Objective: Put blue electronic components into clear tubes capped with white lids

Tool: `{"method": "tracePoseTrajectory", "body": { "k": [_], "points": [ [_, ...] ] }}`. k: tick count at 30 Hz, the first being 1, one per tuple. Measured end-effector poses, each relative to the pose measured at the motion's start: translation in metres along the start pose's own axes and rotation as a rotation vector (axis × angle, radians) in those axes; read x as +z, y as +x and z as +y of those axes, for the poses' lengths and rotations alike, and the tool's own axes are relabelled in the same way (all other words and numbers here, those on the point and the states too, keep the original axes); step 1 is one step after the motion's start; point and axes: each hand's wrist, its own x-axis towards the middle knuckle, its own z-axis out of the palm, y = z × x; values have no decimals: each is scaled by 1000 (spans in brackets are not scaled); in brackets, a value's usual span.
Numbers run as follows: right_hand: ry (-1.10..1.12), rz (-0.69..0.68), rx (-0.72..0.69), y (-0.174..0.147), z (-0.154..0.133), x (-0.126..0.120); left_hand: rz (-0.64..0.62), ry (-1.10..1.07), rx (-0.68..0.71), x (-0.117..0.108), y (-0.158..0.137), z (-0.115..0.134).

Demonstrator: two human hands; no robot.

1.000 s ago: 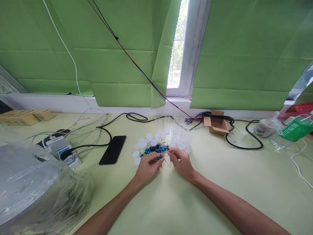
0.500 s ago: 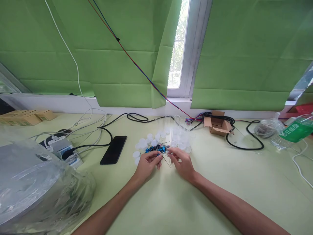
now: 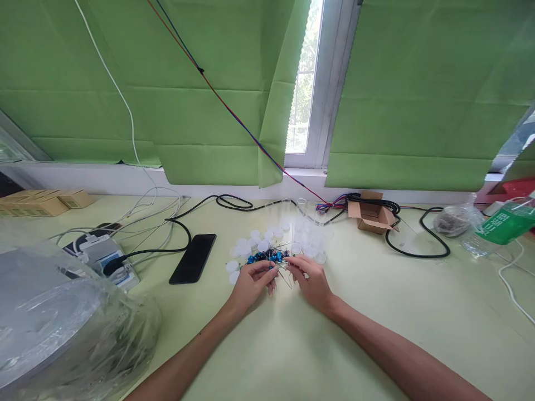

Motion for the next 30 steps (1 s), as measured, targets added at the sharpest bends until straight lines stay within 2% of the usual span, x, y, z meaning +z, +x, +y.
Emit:
{"method": "tracePoseTrajectory", "body": {
  "k": [30],
  "points": [
    [-119,-90,30,0,7,2,-16,127,48,1,-3,5]
  ]
}}
